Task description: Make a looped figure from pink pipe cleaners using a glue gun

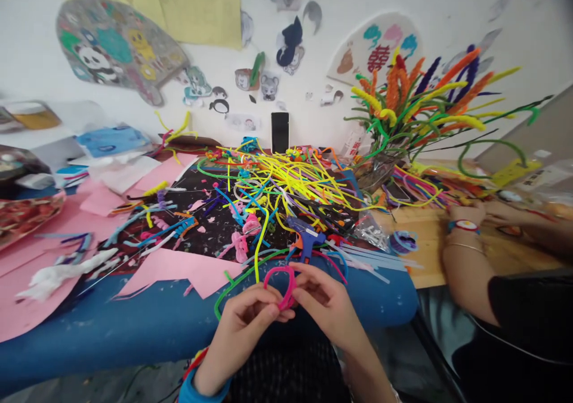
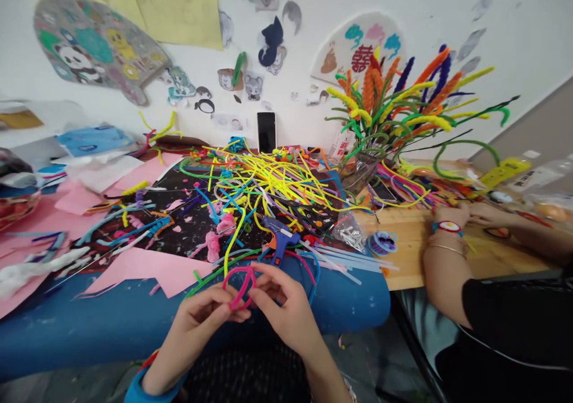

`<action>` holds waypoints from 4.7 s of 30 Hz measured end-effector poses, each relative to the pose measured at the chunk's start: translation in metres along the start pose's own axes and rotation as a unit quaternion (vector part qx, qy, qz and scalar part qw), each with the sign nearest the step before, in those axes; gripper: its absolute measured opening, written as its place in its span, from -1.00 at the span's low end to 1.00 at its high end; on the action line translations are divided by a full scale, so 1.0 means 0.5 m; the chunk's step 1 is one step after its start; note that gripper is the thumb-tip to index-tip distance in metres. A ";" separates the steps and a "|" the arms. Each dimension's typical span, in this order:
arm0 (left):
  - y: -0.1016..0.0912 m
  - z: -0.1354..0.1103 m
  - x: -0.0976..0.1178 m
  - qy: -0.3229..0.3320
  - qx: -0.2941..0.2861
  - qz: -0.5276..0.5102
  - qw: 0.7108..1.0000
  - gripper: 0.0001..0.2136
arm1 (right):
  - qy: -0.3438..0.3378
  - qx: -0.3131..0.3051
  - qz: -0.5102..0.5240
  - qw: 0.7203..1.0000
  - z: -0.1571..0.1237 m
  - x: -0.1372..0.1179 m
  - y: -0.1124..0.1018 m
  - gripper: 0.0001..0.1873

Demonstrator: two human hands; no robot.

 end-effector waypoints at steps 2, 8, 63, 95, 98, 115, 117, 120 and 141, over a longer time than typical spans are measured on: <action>0.004 -0.002 0.009 0.028 -0.015 0.070 0.997 -0.77 | 0.016 0.008 0.001 1.000 0.004 0.007 -0.003 -0.72; -0.037 -0.017 0.051 0.099 0.050 0.359 0.927 -0.81 | 0.012 0.006 -0.169 0.986 0.035 0.019 -0.010 -0.74; -0.017 0.060 0.018 0.195 0.010 0.661 0.725 -0.90 | -0.288 0.127 -0.476 0.821 0.001 0.017 -0.005 -0.78; -0.021 -0.018 0.099 0.310 0.136 0.481 0.809 -0.88 | -0.178 0.207 -0.635 0.722 -0.033 -0.049 -0.164 -0.64; 0.010 -0.018 0.108 0.318 0.129 0.447 0.826 -0.86 | -0.213 0.257 -0.612 0.717 -0.058 -0.096 -0.170 -0.61; 0.077 0.046 0.089 0.200 0.095 0.179 0.959 -0.90 | -0.390 0.229 -0.452 0.769 -0.111 -0.138 -0.001 -0.80; 0.071 0.043 0.084 0.200 0.113 0.164 0.959 -0.90 | -0.391 0.212 -0.448 0.775 -0.107 -0.136 0.003 -0.80; 0.074 0.038 0.081 0.185 0.100 0.183 0.960 -0.88 | -0.395 0.216 -0.453 0.769 -0.106 -0.137 0.001 -0.82; -0.002 -0.029 0.101 0.124 -0.031 0.334 0.934 -0.74 | -0.390 0.328 -0.370 0.777 -0.118 -0.132 -0.034 -0.90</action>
Point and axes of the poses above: each hand's wrist, its own z-axis towards the middle knuckle, its own y-axis out of the palm, x = y × z, the point moved 7 cm from there along z, towards the middle knuckle, and after that the axes turned 6 degrees about z, right-handed, at the moved point
